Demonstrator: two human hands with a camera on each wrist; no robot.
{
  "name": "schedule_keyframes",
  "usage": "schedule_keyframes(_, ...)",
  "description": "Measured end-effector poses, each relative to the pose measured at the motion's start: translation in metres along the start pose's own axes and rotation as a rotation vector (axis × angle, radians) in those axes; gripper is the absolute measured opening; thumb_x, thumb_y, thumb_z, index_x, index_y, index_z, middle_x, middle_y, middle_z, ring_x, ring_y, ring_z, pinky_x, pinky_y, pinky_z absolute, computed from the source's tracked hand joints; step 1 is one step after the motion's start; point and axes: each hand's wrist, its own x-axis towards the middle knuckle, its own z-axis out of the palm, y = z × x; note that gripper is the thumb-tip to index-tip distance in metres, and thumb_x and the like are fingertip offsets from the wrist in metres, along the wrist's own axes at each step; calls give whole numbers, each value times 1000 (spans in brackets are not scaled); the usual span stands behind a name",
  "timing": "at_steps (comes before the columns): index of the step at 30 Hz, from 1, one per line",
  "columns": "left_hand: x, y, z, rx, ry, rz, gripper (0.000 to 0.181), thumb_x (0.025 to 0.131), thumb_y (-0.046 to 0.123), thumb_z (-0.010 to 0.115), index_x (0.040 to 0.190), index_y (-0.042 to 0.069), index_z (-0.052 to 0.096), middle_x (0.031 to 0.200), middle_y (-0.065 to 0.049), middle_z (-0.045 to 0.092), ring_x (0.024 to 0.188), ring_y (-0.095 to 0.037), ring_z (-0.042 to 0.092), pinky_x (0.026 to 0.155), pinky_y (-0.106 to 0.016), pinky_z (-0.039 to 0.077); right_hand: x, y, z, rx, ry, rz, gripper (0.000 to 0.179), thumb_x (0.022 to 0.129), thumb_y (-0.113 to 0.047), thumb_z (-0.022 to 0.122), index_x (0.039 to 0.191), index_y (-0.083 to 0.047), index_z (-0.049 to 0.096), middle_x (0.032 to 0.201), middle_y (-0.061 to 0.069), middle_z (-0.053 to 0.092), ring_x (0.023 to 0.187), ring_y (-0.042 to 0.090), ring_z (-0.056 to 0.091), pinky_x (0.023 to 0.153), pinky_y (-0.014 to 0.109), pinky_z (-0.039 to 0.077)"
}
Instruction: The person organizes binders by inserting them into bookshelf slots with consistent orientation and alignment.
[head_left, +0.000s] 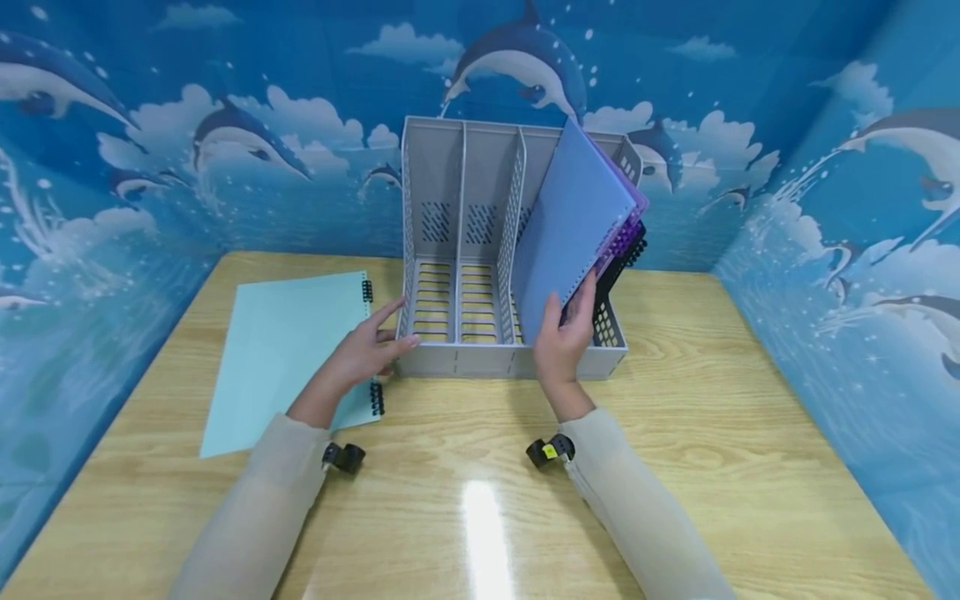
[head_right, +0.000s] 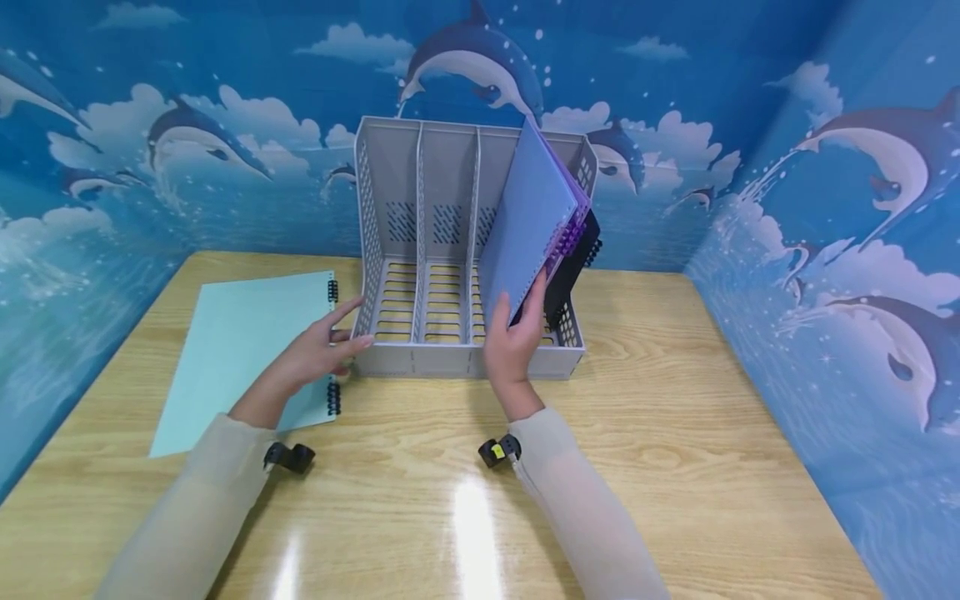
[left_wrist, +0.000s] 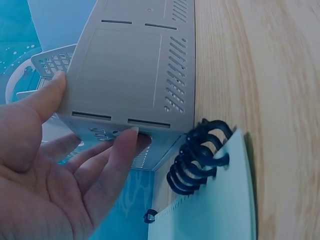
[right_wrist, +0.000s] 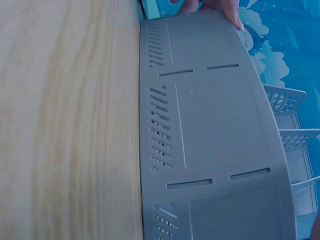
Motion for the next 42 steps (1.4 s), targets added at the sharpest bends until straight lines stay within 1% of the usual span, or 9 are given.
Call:
schedule_keyframes(5, -1, 1, 2, 2, 9, 1, 80, 96, 38, 60, 156, 36, 8, 150, -20, 38, 131, -39, 45, 88, -52, 53, -3, -2, -2, -4, 13, -54, 59, 92, 15, 42, 144, 20, 16, 153, 33, 18, 145, 36, 21, 119, 40, 21)
schedule_keyframes(13, 0, -2, 4, 31, 61, 9, 78, 97, 35, 61, 156, 37, 11, 150, -20, 39, 132, -37, 45, 81, -45, 57, -6, 15, -2, -132, 41, -259, 65, 84, 14, 51, 145, 16, 26, 152, 28, 27, 144, 34, 23, 119, 43, 18)
schedule_keyframes(19, 1, -6, 6, 79, 96, 42, 79, 95, 40, 61, 156, 37, 11, 151, -21, 37, 130, -39, 47, 78, -43, 58, -10, 10, 5, -61, -9, -395, 60, 87, 6, 52, 141, 20, 28, 144, 37, 30, 137, 43, 31, 116, 50, 26)
schedule_keyframes(22, 0, -8, 7, 121, 109, 55, 80, 95, 46, 59, 156, 36, 10, 152, -21, 36, 126, -40, 50, 80, -45, 58, -13, 7, 11, -36, -42, -440, 60, 85, 9, 51, 138, 23, 28, 140, 42, 30, 134, 46, 33, 114, 51, 29)
schedule_keyframes(26, -4, -8, 7, 176, 124, 107, 77, 95, 54, 52, 157, 29, 12, 154, -21, 31, 126, -40, 50, 92, -51, 52, -18, 4, 18, -47, -74, -479, 59, 82, 10, 51, 136, 23, 31, 140, 37, 37, 134, 40, 38, 112, 52, 31)
schedule_keyframes(30, -11, -6, 5, 257, 206, 146, 71, 99, 57, 41, 156, 19, 21, 156, -20, 27, 132, -40, 43, 102, -58, 41, -23, 1, 23, -43, -148, -504, 60, 84, 5, 53, 136, 23, 31, 141, 32, 40, 135, 38, 38, 113, 53, 31)
schedule_keyframes(34, -16, -4, 1, 316, 285, 154, 65, 101, 52, 39, 154, 15, 27, 155, -19, 28, 134, -40, 39, 105, -60, 36, -29, -2, 28, -30, -237, -509, 65, 86, -3, 58, 137, 23, 28, 143, 32, 37, 137, 37, 35, 114, 52, 29)
schedule_keyframes(38, -19, -4, -6, 341, 294, 152, 62, 103, 47, 42, 153, 12, 29, 153, -22, 31, 133, -42, 40, 105, -60, 36, -34, -5, 33, 19, -310, -500, 68, 87, -9, 61, 137, 22, 28, 141, 31, 39, 132, 41, 40, 111, 50, 34)
schedule_keyframes(42, -21, -11, -16, 383, 273, 141, 62, 103, 42, 46, 152, 9, 29, 151, -24, 32, 132, -43, 40, 104, -60, 37, -39, -8, 38, 89, -387, -429, 75, 91, -20, 65, 139, 22, 25, 139, 33, 40, 126, 47, 44, 108, 48, 39)
